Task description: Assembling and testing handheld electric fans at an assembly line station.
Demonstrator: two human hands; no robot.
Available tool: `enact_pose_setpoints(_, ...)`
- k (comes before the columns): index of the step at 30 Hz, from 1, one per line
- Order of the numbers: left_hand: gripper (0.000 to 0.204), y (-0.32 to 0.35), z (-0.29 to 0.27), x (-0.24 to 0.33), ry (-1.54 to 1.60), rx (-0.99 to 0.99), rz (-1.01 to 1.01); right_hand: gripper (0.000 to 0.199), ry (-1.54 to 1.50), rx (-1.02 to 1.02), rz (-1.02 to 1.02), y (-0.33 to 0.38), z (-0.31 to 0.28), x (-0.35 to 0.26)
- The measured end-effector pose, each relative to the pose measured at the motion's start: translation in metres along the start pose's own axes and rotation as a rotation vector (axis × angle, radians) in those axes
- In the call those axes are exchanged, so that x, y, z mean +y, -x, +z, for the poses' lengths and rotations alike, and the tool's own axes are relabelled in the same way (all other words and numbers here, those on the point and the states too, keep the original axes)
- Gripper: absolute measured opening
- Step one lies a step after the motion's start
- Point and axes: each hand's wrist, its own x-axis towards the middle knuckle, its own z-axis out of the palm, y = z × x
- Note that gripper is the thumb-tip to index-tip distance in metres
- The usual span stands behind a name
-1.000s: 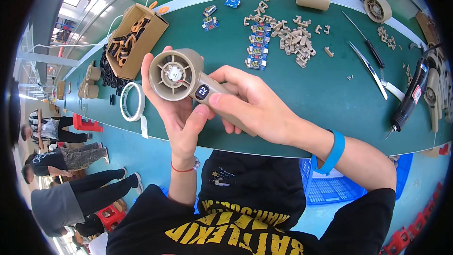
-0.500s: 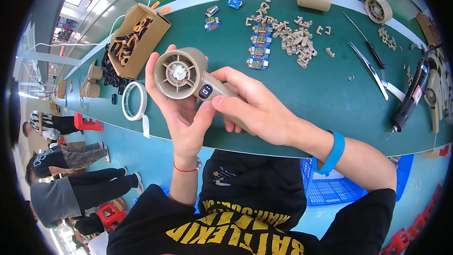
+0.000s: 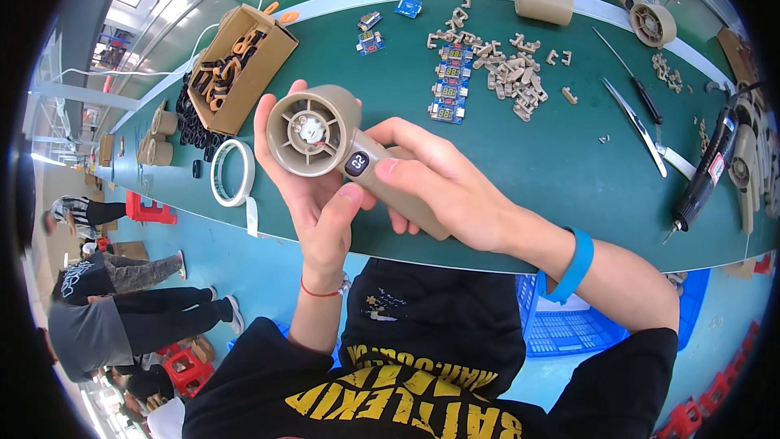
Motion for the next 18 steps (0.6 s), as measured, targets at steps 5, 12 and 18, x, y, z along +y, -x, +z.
enact_pose_setpoints(5, 0.098, 0.0017, -0.0007, -0.0012, 0.0, -0.012, 0.0, 0.038, 0.014, 0.009, 0.013, 0.001, -0.0001, 0.0024)
enact_pose_setpoints(12, 0.098, -0.0021, -0.0048, 0.0027, 0.048, 0.002, -0.05, 0.037, 0.057, 0.032, 0.002, -0.0039, 0.003, -0.0004)
enact_pose_setpoints(18, 0.099, -0.002, -0.0044, 0.0032, 0.059, 0.015, -0.04, 0.042, -0.046, -0.01, 0.041, -0.0066, 0.0001, -0.0042)
